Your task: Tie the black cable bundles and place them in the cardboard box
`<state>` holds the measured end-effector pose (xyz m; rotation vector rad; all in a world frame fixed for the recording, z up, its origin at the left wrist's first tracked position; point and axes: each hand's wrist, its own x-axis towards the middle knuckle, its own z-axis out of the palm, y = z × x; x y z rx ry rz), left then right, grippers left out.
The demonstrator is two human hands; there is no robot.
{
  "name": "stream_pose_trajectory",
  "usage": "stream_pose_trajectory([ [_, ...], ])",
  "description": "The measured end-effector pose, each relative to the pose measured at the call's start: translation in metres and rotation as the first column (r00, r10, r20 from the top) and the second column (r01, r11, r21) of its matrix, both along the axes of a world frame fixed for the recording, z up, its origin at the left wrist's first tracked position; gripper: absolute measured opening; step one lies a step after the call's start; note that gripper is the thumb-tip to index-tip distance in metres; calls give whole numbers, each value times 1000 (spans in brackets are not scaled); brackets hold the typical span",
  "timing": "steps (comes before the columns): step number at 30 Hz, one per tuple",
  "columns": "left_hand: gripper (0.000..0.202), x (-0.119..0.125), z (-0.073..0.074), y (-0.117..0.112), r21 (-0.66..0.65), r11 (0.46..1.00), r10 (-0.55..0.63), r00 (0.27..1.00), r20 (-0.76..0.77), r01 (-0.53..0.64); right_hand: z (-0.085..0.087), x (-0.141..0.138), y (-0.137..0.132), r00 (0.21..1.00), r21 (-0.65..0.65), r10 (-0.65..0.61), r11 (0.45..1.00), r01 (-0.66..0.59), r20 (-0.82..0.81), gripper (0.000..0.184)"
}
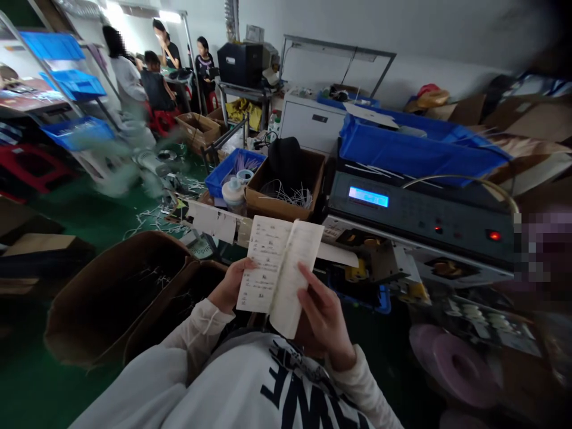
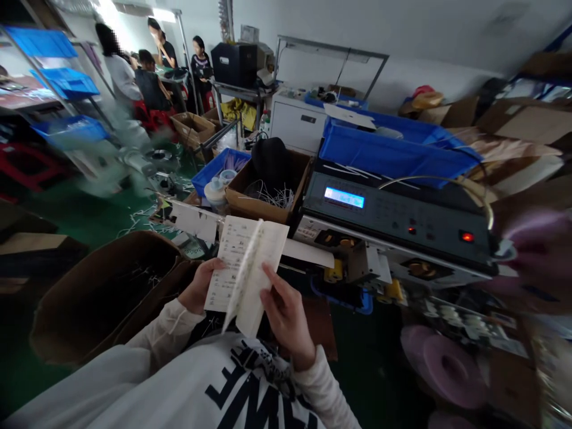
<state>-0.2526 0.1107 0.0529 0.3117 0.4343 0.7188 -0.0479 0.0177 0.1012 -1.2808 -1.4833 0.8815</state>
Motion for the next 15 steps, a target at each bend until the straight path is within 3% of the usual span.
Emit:
stream_pose_trajectory([
  [3,33,2,-4,-2,-34,998,41,997,-69,-44,-5,0,1,998,-19,-15,1000,14,-56,44],
  [7,26,0,-4,0,-64,992,104,987,-121,-112,-13,17,-4,975,-58,-162,986,155,-154,39],
  [12,23,2,-1,2,-52,982,173,976,-132,-181,-9,40,-11,910,-55,-390,921,386,-140,35],
  [15,20,2,2,3,-66,977,191,972,-139,-201,-6,53,-14,880,-58,-458,889,455,-127,35],
])
